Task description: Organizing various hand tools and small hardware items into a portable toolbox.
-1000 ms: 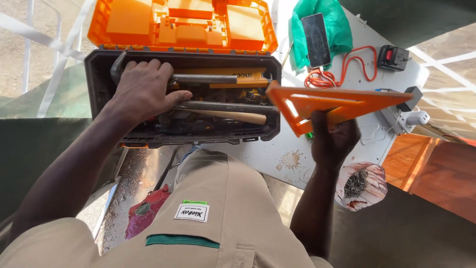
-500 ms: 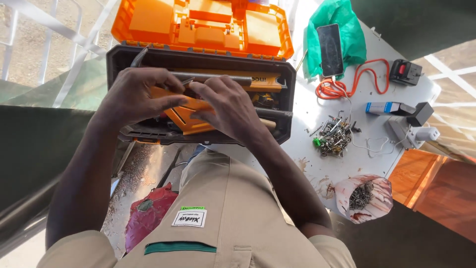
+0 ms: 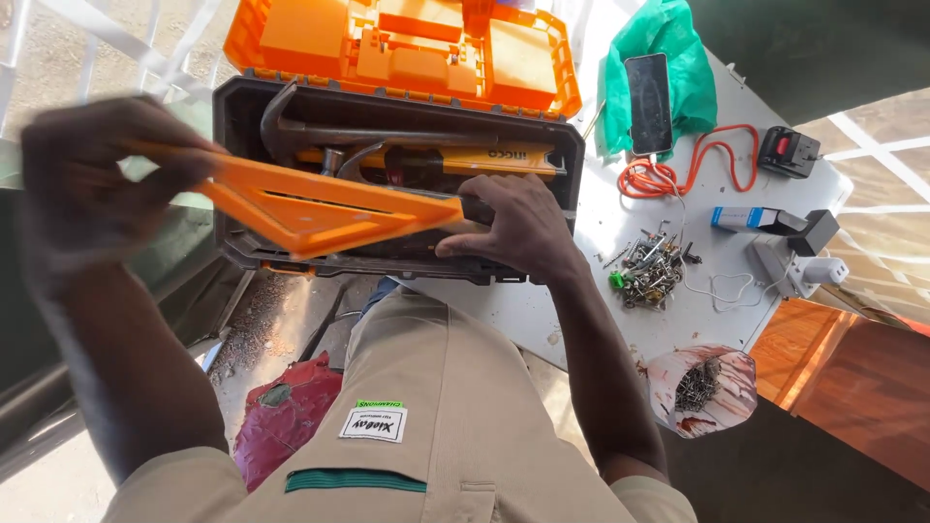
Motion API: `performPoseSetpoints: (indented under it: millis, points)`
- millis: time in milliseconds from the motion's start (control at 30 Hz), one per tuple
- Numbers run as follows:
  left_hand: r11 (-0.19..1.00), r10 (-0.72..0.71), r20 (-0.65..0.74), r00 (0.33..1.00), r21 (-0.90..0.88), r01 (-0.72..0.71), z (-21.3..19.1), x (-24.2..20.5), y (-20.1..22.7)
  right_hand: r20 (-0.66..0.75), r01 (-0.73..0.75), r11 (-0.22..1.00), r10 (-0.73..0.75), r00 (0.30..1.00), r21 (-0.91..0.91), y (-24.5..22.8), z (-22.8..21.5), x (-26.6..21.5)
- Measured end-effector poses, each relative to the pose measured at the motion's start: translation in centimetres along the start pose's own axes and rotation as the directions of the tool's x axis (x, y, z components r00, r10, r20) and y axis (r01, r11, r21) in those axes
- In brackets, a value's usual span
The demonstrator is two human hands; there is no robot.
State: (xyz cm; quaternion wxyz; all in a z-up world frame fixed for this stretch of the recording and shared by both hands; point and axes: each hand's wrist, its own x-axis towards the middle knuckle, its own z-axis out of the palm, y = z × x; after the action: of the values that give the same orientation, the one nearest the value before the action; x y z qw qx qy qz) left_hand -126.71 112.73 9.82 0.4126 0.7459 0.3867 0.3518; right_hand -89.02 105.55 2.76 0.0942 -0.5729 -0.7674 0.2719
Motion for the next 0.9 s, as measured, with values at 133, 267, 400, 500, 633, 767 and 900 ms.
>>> performPoseSetpoints:
  millis: [133, 267, 400, 500, 633, 767, 900]
  points:
    - [0.995, 0.012, -0.368, 0.93, 0.098, 0.026, -3.0, -3.8, -7.5, -0.101, -0.045, 0.988, 0.031, 0.994, -0.149, -0.5, 2.1, 0.2]
    - [0.99, -0.1, -0.45, 0.887, -0.134, 0.044, -0.3, -1.7, -4.4, -0.149, -0.202, 0.954, 0.172, 0.974, -0.219, -0.7, 3.0, -0.7]
    - [0.934, -0.304, -0.375, 0.876, -0.298, 0.196, 1.0, -1.0, -6.6, -0.275, -0.187, 0.968, 0.136, 0.952, -0.169, 0.4, 1.6, -3.0]
    - [0.836, -0.494, -0.18, 0.85, -0.368, 0.408, 2.8, -0.2, -6.6, -0.334, -0.214, 0.97, 0.165, 0.928, -0.115, 1.7, -0.5, -5.3]
    - [0.739, -0.618, 0.089, 0.781, -0.27, 0.617, 5.2, 1.8, -5.0, -0.385, -0.239, 0.96, 0.169, 0.908, -0.144, 3.4, -1.8, -7.3]
    - [0.765, -0.596, 0.069, 0.8, 0.35, 0.54, 6.5, 3.9, -1.9, -0.347, -0.207, 0.973, 0.231, 0.909, 0.105, 1.8, -2.6, -7.1]
    - [0.473, -0.698, 0.104, 0.709, 0.81, 0.347, 8.0, 4.3, -3.0, -0.349, -0.181, 0.98, 0.14, 0.927, -0.086, -0.4, -1.5, -4.6]
